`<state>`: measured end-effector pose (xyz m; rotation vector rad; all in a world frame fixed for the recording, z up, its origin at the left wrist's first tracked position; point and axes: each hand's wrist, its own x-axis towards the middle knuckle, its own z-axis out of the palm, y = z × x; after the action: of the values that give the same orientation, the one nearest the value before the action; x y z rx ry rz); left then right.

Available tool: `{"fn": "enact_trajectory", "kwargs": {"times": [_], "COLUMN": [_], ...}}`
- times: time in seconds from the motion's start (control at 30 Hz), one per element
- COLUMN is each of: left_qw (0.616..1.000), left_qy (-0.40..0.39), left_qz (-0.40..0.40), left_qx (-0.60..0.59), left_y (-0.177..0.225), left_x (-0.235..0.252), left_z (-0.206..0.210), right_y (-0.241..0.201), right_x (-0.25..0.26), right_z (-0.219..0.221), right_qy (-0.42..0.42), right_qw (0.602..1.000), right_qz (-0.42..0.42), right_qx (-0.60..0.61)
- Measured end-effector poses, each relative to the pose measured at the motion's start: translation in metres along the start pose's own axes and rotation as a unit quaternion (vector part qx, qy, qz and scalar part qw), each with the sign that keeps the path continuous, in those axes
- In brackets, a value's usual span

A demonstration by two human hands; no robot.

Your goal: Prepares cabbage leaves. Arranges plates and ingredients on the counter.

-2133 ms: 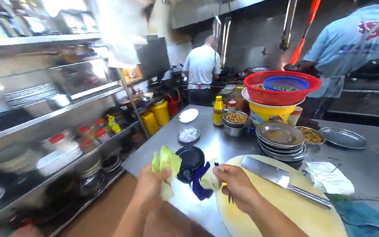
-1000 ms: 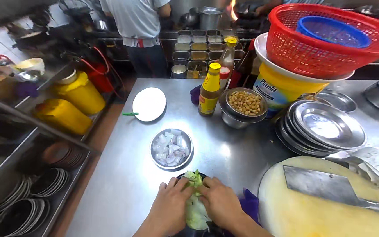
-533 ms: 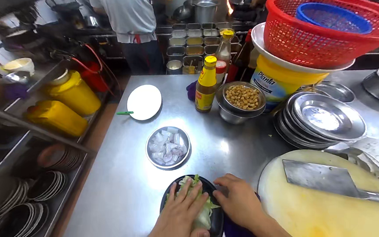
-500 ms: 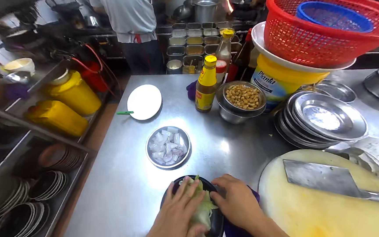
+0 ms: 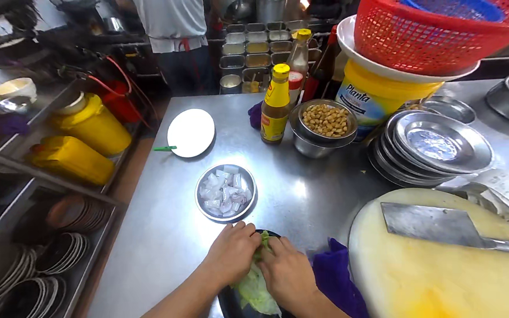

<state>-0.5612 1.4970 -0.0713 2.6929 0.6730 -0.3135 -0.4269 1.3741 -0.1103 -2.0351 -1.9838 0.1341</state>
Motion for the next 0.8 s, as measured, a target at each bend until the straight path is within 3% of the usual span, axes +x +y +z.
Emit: {"fn": "enact_trajectory", "kwargs": {"times": [0.17, 0.27, 0.33, 0.4, 0.47, 0.57, 0.63, 0.67, 0.7, 0.73, 0.8], "left_qw": [0.999, 0.974, 0.955, 0.938, 0.886, 0.747, 0.663, 0.642, 0.64, 0.663, 0.75], "left_qy": [0.039, 0.226, 0.292, 0.282, 0.289, 0.36, 0.412, 0.432, 0.444, 0.441, 0.404], "left_qz": [0.017, 0.002, -0.045, -0.121, -0.193, -0.249, -0.262, -0.272, -0.28, -0.285, -0.292], "left_qx": [0.022, 0.008, -0.036, -0.16, -0.308, -0.5, -0.568, -0.572, -0.561, -0.533, -0.435], "left_y": [0.002, -0.002, -0.005, -0.005, -0.008, -0.02, -0.031, -0.034, -0.036, -0.035, -0.023], "left_x": [-0.004, -0.008, -0.013, -0.025, -0.041, -0.073, -0.097, -0.108, -0.119, -0.129, -0.144], "left_z": [0.01, 0.034, 0.039, 0.032, 0.023, 0.01, 0.001, -0.005, -0.009, -0.012, -0.009], "right_y": [-0.002, -0.002, -0.003, -0.002, -0.002, -0.008, -0.023, -0.033, -0.044, -0.054, -0.066], "right_x": [0.004, 0.005, 0.004, 0.003, 0.001, 0.0, 0.004, 0.009, 0.015, 0.023, 0.039], "right_z": [-0.002, -0.002, -0.001, 0.0, 0.004, 0.013, 0.014, 0.012, 0.009, 0.006, -0.004], "right_qy": [-0.087, -0.093, -0.093, -0.083, -0.056, -0.01, -0.04, -0.074, -0.115, -0.156, -0.228], "right_qw": [0.996, 0.996, 0.996, 0.997, 0.998, 1.0, 0.999, 0.997, 0.993, 0.986, 0.968], "right_qz": [0.008, 0.002, 0.003, 0.004, 0.004, -0.003, 0.003, 0.012, 0.028, 0.048, 0.086], "right_qx": [0.009, 0.002, 0.002, 0.003, 0.001, -0.016, -0.011, -0.002, 0.011, 0.027, 0.057]}}
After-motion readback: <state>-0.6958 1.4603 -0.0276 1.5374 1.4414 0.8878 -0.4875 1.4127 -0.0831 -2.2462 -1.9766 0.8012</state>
